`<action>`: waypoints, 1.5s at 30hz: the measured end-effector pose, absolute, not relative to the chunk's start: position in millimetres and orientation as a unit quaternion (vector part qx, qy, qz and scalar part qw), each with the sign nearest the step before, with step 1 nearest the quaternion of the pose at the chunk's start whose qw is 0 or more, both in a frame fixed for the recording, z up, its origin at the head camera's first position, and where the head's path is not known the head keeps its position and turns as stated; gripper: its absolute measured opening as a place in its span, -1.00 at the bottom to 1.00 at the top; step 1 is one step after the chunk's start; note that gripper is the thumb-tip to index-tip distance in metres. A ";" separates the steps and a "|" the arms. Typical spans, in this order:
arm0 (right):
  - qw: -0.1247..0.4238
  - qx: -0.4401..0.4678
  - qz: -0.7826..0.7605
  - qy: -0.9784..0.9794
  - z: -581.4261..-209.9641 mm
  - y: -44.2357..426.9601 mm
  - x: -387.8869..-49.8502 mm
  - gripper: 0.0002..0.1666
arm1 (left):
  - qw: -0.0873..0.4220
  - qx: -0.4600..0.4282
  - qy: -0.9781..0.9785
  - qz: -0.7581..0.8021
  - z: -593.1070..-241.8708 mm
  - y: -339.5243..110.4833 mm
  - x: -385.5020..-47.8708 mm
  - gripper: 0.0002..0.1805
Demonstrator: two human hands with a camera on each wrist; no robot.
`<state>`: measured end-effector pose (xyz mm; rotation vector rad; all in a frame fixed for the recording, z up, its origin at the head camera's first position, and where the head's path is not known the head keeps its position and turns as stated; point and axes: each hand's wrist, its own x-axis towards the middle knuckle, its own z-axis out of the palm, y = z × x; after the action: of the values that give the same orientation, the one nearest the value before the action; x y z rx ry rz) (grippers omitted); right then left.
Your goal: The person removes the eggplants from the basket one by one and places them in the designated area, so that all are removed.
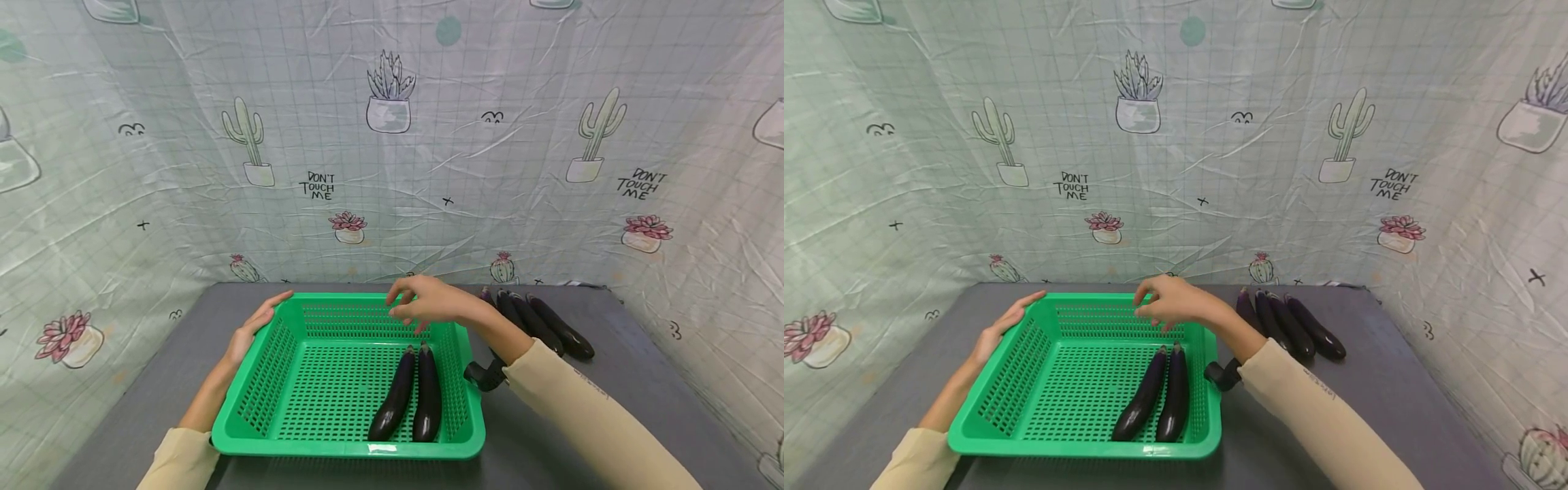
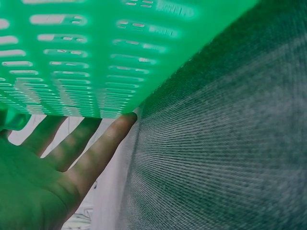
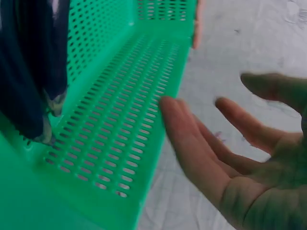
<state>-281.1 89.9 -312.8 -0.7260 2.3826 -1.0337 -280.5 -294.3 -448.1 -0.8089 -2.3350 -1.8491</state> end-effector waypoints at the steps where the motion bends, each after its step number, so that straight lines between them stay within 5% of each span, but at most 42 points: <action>1: 0.239 -0.259 -0.365 0.862 -314.2 86.8 -282.5 -0.64 | 0.027 -0.263 -0.754 -0.602 -448.2 -294.3 -280.5 -0.42; 12: 0.387 -0.194 -0.271 0.860 -333.9 60.6 -288.2 -0.74 | 0.039 -0.254 -0.768 -0.587 -447.7 -294.1 -280.1 -0.42; 23: 0.430 -0.206 -0.212 0.853 -352.1 43.7 -285.4 -0.78 | 0.021 -0.274 -0.738 -0.616 -451.7 -295.0 -282.1 -0.42; 45: 0.244 -0.359 -0.140 0.890 -379.5 16.4 -282.3 -0.50 | 0.024 -0.283 -0.724 -0.628 -449.9 -295.3 -282.5 -0.42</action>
<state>-282.3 16.4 -379.5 -0.9805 2.4311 -0.3815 -282.5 -295.3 -449.9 -0.8765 -2.2419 -1.9436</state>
